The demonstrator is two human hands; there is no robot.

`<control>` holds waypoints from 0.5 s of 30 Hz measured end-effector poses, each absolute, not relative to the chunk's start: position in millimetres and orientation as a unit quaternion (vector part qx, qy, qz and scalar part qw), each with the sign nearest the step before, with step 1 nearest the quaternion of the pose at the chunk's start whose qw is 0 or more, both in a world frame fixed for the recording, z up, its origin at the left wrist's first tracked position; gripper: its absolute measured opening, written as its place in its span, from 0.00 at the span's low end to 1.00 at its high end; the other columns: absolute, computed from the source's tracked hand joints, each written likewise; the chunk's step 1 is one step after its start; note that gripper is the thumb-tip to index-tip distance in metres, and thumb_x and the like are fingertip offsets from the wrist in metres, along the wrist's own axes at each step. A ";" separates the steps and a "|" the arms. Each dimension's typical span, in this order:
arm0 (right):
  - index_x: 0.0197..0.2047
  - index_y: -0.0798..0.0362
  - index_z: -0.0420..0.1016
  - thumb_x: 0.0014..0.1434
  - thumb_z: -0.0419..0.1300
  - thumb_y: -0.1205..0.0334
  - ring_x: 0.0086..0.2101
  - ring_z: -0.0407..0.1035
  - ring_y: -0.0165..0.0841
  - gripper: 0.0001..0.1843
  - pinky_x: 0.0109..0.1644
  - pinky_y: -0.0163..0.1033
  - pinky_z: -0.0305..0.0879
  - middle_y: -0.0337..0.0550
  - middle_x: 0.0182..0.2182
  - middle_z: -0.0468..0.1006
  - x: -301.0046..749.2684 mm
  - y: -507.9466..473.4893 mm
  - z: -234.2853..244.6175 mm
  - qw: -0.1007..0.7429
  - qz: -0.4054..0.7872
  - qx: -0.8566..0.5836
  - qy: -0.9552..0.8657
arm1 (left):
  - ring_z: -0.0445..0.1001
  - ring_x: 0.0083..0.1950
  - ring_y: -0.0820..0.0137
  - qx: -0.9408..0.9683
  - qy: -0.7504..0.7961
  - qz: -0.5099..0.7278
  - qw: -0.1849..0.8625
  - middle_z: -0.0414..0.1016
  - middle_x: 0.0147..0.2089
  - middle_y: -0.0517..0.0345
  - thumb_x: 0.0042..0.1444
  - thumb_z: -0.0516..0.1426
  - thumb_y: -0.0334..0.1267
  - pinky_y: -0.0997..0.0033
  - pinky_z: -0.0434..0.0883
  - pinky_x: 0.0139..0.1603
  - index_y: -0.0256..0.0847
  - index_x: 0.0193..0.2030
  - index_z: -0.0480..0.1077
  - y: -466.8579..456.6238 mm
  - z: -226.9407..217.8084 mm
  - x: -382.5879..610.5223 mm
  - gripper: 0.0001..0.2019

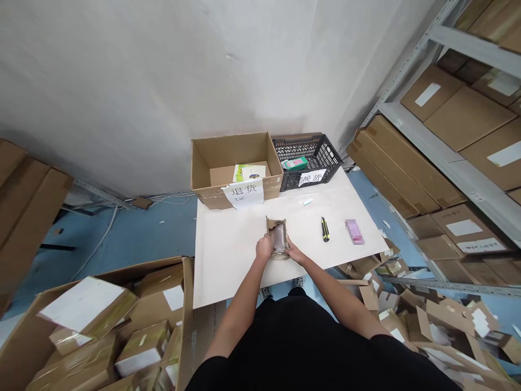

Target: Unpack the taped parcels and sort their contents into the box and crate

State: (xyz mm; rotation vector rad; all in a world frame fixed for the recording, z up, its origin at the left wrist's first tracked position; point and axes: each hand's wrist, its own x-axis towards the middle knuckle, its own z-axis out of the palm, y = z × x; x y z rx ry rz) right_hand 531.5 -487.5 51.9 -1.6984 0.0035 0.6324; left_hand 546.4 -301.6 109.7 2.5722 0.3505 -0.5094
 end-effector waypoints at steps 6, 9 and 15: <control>0.79 0.43 0.41 0.52 0.66 0.57 0.72 0.50 0.43 0.57 0.75 0.52 0.50 0.41 0.75 0.52 528.6 -490.5 45.3 0.588 0.238 -0.772 0.032 | 0.82 0.50 0.60 0.938 0.145 -0.169 0.265 0.83 0.46 0.43 0.73 0.44 0.39 0.68 0.72 0.47 0.36 0.55 0.73 -298.2 114.1 539.0 0.18; 0.79 0.43 0.43 0.52 0.70 0.49 0.71 0.54 0.46 0.59 0.73 0.53 0.54 0.45 0.74 0.56 525.7 -495.2 42.5 0.565 0.206 -0.797 0.056 | 0.82 0.48 0.60 0.935 0.178 -0.156 0.266 0.83 0.45 0.41 0.73 0.44 0.37 0.68 0.72 0.46 0.34 0.55 0.73 -301.3 116.0 532.3 0.19; 0.76 0.51 0.52 0.62 0.59 0.49 0.70 0.55 0.41 0.43 0.72 0.50 0.54 0.50 0.72 0.60 545.5 -553.6 40.9 0.458 0.089 -0.873 0.140 | 0.82 0.49 0.57 0.910 0.274 -0.099 0.295 0.83 0.48 0.39 0.70 0.47 0.38 0.65 0.74 0.47 0.32 0.72 0.59 -295.1 116.2 522.7 0.26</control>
